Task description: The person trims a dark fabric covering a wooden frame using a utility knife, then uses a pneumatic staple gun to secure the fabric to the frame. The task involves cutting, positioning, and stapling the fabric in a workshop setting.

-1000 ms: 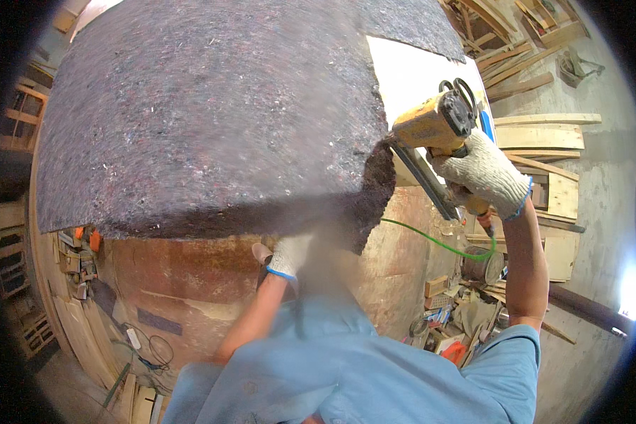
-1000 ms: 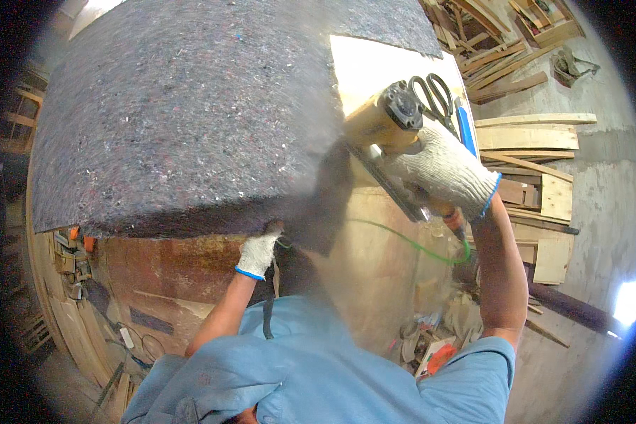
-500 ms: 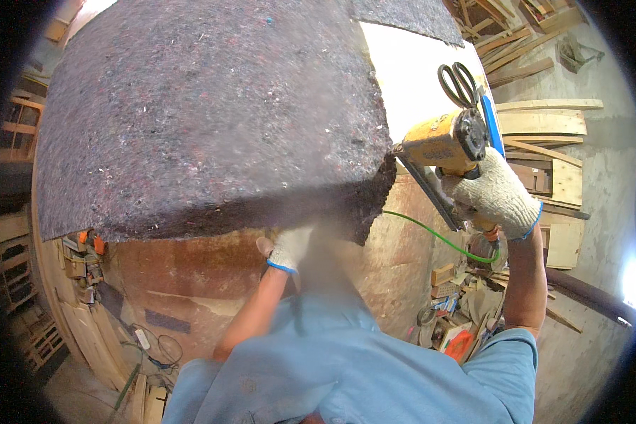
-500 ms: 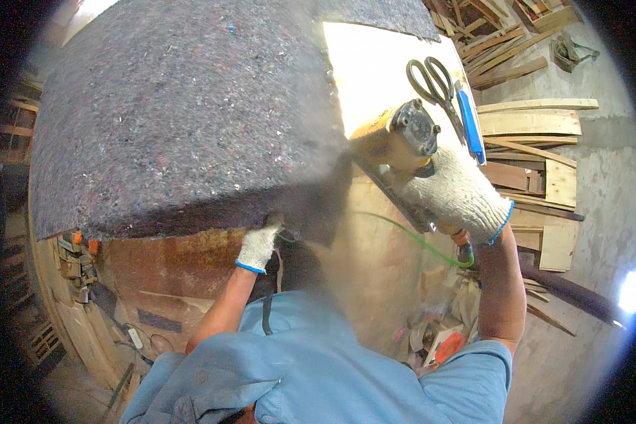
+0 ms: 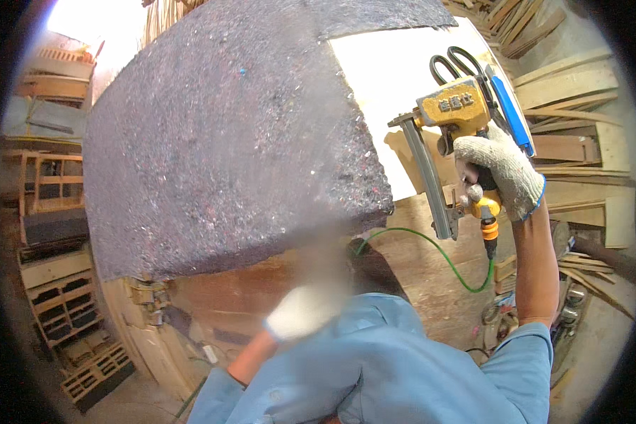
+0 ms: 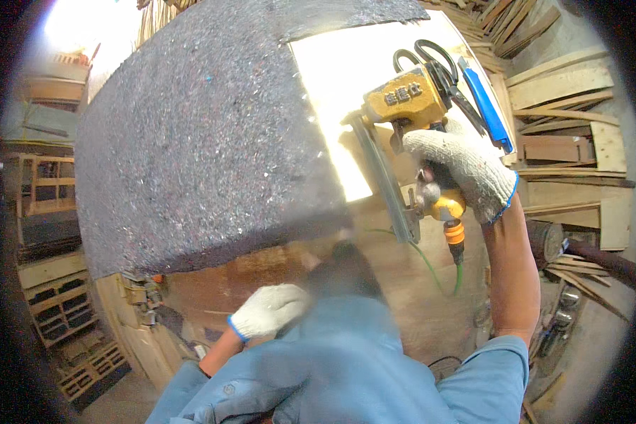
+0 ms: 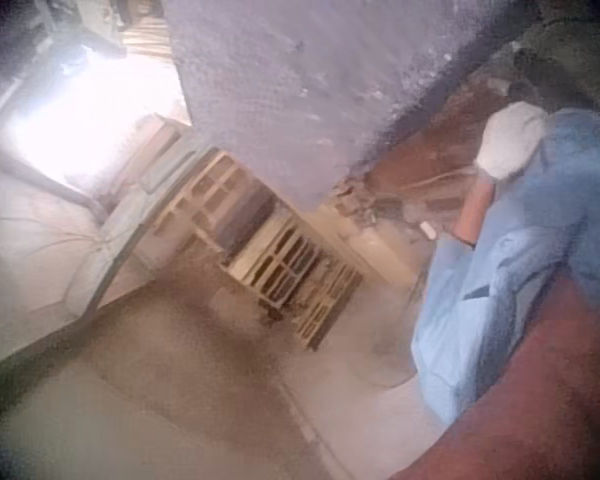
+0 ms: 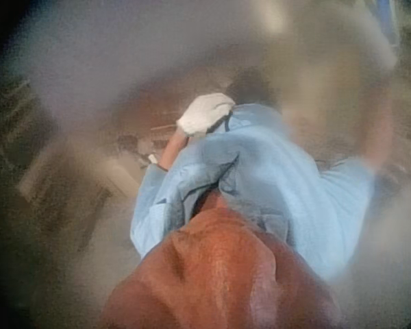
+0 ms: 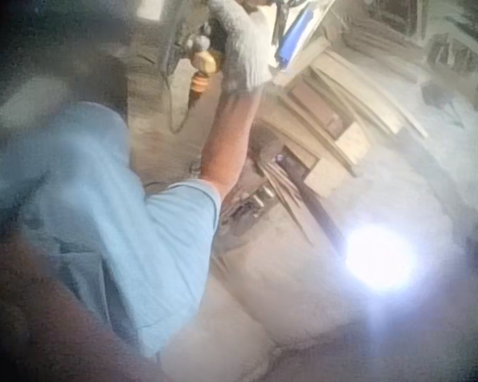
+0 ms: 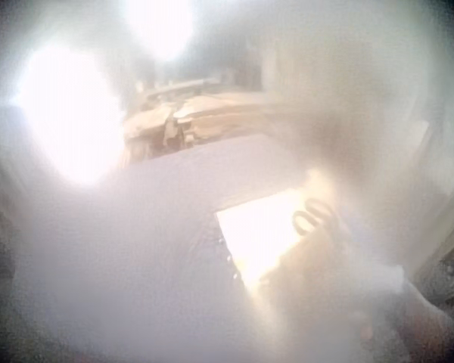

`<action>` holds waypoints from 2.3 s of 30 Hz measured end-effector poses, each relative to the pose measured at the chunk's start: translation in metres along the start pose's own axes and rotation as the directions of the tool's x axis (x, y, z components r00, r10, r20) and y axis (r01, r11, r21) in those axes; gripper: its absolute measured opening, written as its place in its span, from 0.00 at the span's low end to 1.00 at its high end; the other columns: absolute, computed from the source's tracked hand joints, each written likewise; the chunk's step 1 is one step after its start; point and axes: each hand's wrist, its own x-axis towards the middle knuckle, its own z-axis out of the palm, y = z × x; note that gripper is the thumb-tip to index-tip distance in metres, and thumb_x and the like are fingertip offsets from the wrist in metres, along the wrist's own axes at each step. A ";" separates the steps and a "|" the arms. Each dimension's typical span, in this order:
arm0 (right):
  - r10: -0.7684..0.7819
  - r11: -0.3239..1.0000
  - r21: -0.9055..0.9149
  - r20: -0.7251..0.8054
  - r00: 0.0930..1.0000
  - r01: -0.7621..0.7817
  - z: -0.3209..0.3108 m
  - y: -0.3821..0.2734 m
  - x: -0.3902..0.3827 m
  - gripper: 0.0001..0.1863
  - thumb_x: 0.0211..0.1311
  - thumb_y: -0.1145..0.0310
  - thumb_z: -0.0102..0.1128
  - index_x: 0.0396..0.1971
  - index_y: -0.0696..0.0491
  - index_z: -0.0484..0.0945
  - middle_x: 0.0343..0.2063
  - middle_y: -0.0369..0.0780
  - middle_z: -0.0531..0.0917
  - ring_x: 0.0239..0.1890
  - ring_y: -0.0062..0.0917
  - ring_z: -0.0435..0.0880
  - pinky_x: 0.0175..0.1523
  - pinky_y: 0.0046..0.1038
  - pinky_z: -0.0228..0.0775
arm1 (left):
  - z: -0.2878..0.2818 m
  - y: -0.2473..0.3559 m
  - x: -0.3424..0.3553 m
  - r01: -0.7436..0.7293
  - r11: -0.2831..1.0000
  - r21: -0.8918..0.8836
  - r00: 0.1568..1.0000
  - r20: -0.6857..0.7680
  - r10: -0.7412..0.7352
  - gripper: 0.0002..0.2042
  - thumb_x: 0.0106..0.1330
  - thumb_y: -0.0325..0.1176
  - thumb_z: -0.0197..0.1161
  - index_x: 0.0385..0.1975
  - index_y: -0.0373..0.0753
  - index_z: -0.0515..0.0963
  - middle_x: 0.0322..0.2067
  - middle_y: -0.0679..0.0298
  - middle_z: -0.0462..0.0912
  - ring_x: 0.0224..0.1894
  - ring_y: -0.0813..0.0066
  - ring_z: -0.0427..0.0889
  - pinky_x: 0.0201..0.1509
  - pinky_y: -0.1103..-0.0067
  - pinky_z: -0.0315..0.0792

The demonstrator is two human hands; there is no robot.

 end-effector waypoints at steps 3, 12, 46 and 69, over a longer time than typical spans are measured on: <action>-0.001 0.993 0.117 0.099 0.995 -0.011 -0.012 0.008 0.014 0.13 0.65 0.65 0.66 0.41 0.56 0.74 0.17 0.34 0.75 0.12 0.16 0.74 0.18 0.21 0.72 | -0.056 0.063 0.006 -0.347 0.907 0.241 0.885 -0.238 0.401 0.11 0.68 0.32 0.61 0.45 0.38 0.84 0.43 0.53 0.86 0.46 0.53 0.86 0.52 0.68 0.79; 0.086 0.987 0.115 0.187 0.979 -0.108 -0.030 0.006 0.034 0.14 0.65 0.63 0.67 0.35 0.60 0.78 0.21 0.38 0.81 0.18 0.19 0.79 0.22 0.22 0.73 | -0.163 0.159 0.163 -0.144 0.429 0.892 0.686 -0.223 0.693 0.13 0.60 0.23 0.62 0.44 0.42 0.84 0.47 0.57 0.84 0.48 0.53 0.83 0.53 0.66 0.78; 0.159 0.986 -0.085 0.191 0.969 -0.146 -0.038 0.007 0.046 0.20 0.62 0.66 0.65 0.47 0.67 0.78 0.24 0.38 0.83 0.23 0.18 0.82 0.29 0.22 0.76 | -0.181 0.137 0.192 -0.129 0.646 0.753 0.690 -0.399 0.603 0.10 0.61 0.21 0.62 0.41 0.37 0.83 0.41 0.55 0.83 0.45 0.55 0.83 0.52 0.67 0.77; 0.097 0.982 0.082 0.543 0.834 -0.168 -0.068 0.010 0.066 0.12 0.63 0.69 0.64 0.37 0.63 0.78 0.28 0.40 0.85 0.30 0.20 0.85 0.38 0.23 0.78 | -0.157 0.177 0.227 0.455 0.715 0.532 0.639 -0.754 0.154 0.11 0.64 0.37 0.56 0.32 0.35 0.79 0.31 0.46 0.82 0.37 0.43 0.83 0.43 0.58 0.75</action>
